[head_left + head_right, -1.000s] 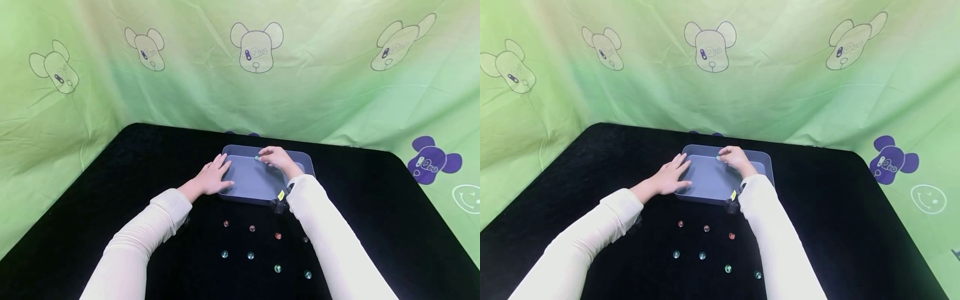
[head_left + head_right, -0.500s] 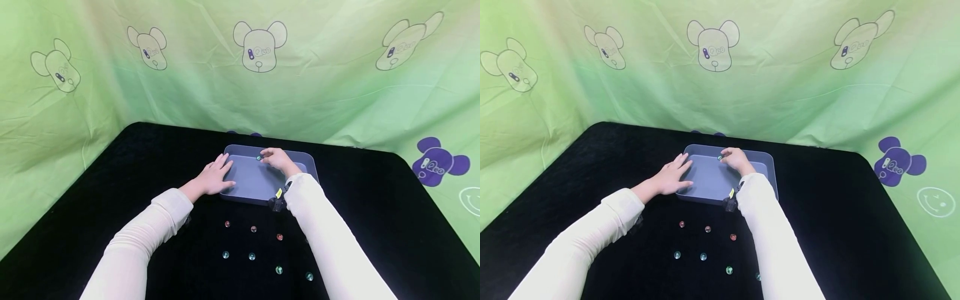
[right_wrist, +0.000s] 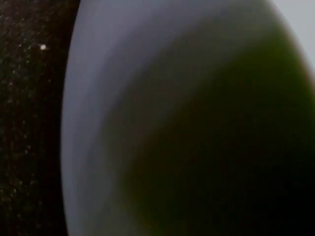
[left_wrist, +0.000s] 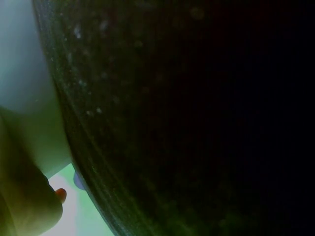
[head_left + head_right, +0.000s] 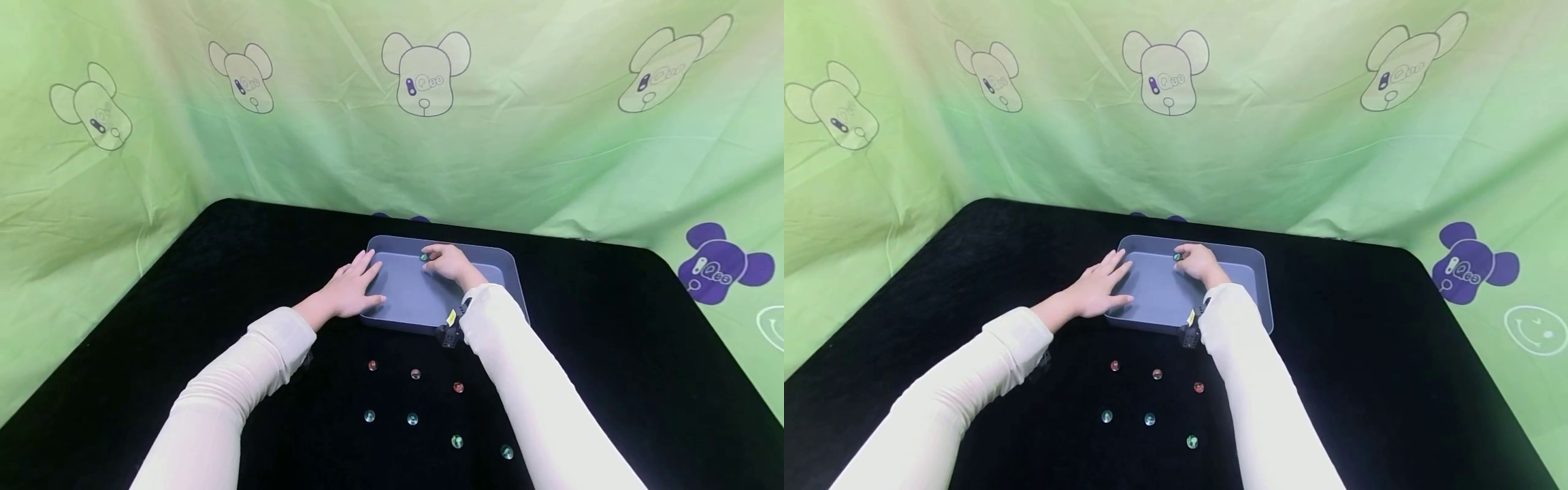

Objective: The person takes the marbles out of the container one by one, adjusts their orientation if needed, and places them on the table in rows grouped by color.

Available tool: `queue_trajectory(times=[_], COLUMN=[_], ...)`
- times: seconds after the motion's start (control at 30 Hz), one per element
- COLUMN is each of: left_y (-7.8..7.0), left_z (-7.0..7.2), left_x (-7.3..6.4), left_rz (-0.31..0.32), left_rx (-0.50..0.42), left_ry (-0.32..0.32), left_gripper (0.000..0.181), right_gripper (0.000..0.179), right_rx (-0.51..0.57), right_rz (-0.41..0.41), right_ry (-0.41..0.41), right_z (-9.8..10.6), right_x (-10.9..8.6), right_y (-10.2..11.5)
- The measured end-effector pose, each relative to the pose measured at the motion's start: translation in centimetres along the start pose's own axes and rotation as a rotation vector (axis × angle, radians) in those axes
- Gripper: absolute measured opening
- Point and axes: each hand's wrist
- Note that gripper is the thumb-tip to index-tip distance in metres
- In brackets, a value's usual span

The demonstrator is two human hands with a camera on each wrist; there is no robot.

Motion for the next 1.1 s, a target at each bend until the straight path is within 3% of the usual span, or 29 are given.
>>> queue_trajectory(times=[0.03, 0.1, 0.2, 0.23, 0.33, 0.47, 0.53, 0.63, 0.7, 0.73, 0.87, 0.97, 1.1], left_y=[0.0, 0.0, 0.0, 0.0, 0.0, 0.1, 0.1, 0.2, 0.2, 0.2, 0.2, 0.2, 0.2], left_z=[0.0, 0.0, 0.0, 0.0, -0.1, -0.1, -0.2, -0.2, -0.2, -0.2, -0.2, -0.2, -0.1], left_x=[0.0, 0.0, 0.0, 0.0, 0.1, 0.1, 0.1, 0.0, 0.0, 0.0, 0.0, 0.0, -0.1], left_rz=[-0.001, -0.002, -0.007, -0.008, -0.009, -0.012, -0.015, -0.019, -0.024, -0.026, -0.030, -0.030, -0.030], left_rx=[-0.001, -0.003, -0.010, -0.010, -0.010, -0.011, -0.015, -0.020, -0.026, -0.027, -0.028, -0.027, -0.023], left_ry=[-0.001, -0.005, -0.011, -0.011, -0.012, -0.016, -0.022, -0.029, -0.035, -0.035, -0.038, -0.036, -0.033], left_gripper=[0.070, 0.070, 0.070, 0.070, 0.070, 0.070, 0.070, 0.070, 0.070, 0.070, 0.070, 0.070, 0.070], right_gripper=[0.047, 0.049, 0.046, 0.044, 0.040, 0.034, 0.029, 0.021, 0.018, 0.018, 0.019, 0.017, 0.014], right_rx=[0.000, -0.033, -0.092, -0.100, -0.118, -0.122, -0.101, -0.083, -0.063, -0.071, -0.094, -0.102, -0.093], right_rz=[-0.010, -0.086, -0.088, -0.084, 0.007, -0.007, -0.062, -0.021, -0.075, -0.084, -0.183, -0.179, -0.145], right_ry=[0.011, 0.036, 0.029, 0.021, -0.031, -0.041, -0.028, -0.051, -0.045, -0.054, -0.060, -0.060, -0.046], right_z=[0.1, 0.1, 0.0, 0.0, -0.3, -0.4, -0.3, -0.2, 0.0, 0.0, 0.1, 0.1, 0.3], right_x=[-1.3, -1.7, -1.9, -1.7, 1.1, 2.2, 0.1, -2.5, -4.8, -4.7, -8.5, -9.6, -10.1], right_y=[1.8, 3.1, 3.7, 3.3, -1.5, -3.3, 0.2, 4.2, 8.2, 8.5, 14.9, 16.6, 16.9])
Point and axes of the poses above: each hand's wrist, its own x-axis towards the middle knuckle, its own z-axis out of the back of the hand, y = z × x, and after that the axes turned 9 degrees about x, right-handed
